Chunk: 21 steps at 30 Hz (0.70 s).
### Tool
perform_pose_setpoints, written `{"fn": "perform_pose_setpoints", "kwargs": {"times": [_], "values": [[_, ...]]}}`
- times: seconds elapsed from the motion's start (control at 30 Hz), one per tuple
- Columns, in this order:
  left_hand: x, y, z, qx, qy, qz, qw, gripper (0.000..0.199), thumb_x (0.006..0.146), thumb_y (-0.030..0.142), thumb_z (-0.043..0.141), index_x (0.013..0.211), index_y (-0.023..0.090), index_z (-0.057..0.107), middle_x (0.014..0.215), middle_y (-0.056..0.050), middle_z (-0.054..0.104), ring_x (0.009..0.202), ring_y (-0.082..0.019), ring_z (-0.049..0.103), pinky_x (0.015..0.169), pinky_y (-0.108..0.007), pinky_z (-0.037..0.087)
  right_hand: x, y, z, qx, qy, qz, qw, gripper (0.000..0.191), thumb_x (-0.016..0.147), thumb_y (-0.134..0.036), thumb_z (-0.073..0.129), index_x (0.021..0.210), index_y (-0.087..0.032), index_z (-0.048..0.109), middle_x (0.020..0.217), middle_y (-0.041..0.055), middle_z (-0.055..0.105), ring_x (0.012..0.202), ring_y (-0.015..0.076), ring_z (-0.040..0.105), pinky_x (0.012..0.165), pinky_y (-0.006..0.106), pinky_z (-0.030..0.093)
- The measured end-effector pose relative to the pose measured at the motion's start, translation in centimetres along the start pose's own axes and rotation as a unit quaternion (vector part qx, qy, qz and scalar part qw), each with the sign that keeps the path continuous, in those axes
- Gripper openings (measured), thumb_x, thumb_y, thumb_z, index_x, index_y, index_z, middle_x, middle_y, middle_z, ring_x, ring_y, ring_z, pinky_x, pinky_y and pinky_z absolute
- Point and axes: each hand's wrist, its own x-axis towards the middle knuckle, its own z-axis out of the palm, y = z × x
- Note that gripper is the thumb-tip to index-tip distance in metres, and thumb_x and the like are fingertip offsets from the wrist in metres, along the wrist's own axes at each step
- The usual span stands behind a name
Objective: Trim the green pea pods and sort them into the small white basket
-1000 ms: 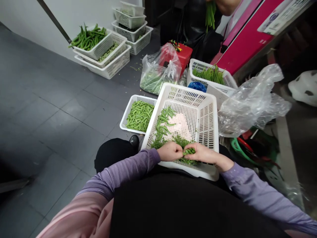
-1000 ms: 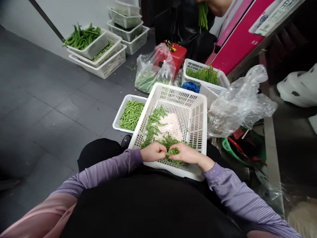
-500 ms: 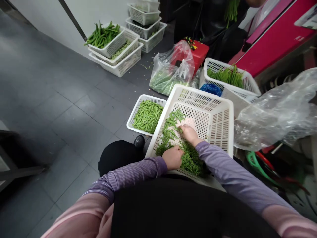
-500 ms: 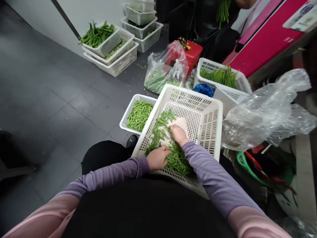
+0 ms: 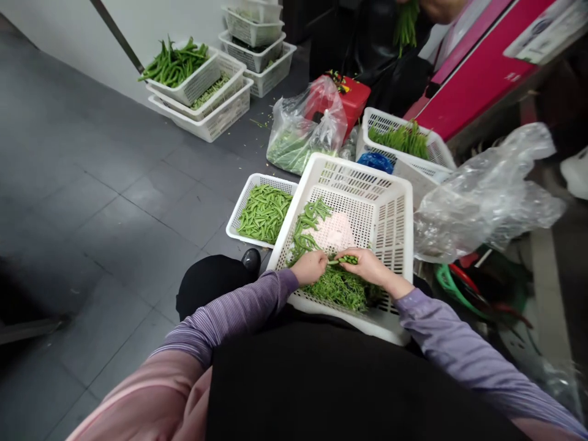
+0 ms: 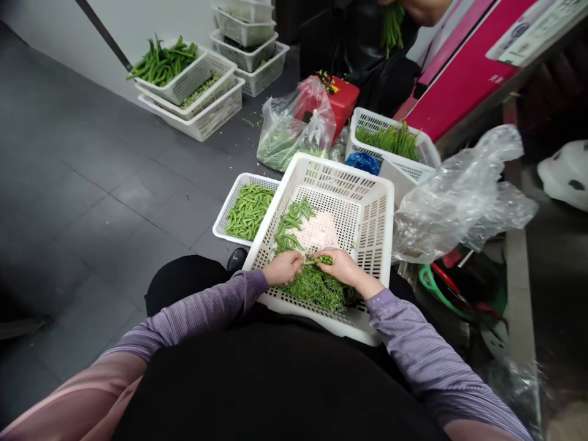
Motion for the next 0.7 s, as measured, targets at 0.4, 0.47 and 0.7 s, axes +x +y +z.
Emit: {"fn": "perform_pose_setpoints", "kwargs": {"times": [0.4, 0.47, 0.7], "values": [[-1.6, 1.6, 0.4, -0.370, -0.066, -0.016, 0.927, 0.009, 0.083, 0.011, 0.042, 0.076, 0.010, 0.048, 0.056, 0.001, 0.053, 0.041, -0.007, 0.051, 0.038, -0.019, 0.042, -3.9, -2.2, -1.2, 0.091, 0.076, 0.033, 0.992, 0.020, 0.069, -0.028, 0.061, 0.086, -0.020, 0.067, 0.087, 0.0029, 0.066, 0.082, 0.0186, 0.058, 0.079, 0.032, 0.041], [-1.8, 1.7, 0.6, -0.403, -0.065, 0.008, 0.913, 0.008, 0.082, 0.015, 0.045, 0.077, 0.010, 0.048, 0.057, 0.001, 0.053, 0.041, -0.007, 0.051, 0.039, -0.019, 0.043, -4.3, -2.6, -0.5, 0.156, 0.093, 0.066, 0.981, 0.023, 0.068, -0.032, 0.062, 0.086, -0.019, 0.066, 0.073, 0.0010, 0.063, 0.067, 0.0157, 0.057, 0.066, 0.029, 0.043], [-1.6, 0.4, 1.8, -0.232, -0.040, 0.010, 0.972, 0.014, 0.085, 0.020, 0.037, 0.080, 0.013, 0.049, 0.057, 0.004, 0.047, 0.039, -0.005, 0.045, 0.043, -0.020, 0.044, -4.5, -4.7, 3.0, 0.474, 0.127, 0.109, 0.864, 0.021, 0.068, -0.034, 0.066, 0.073, -0.018, 0.053, 0.051, -0.0060, 0.039, 0.043, 0.0063, 0.033, 0.040, 0.019, 0.024]]}}
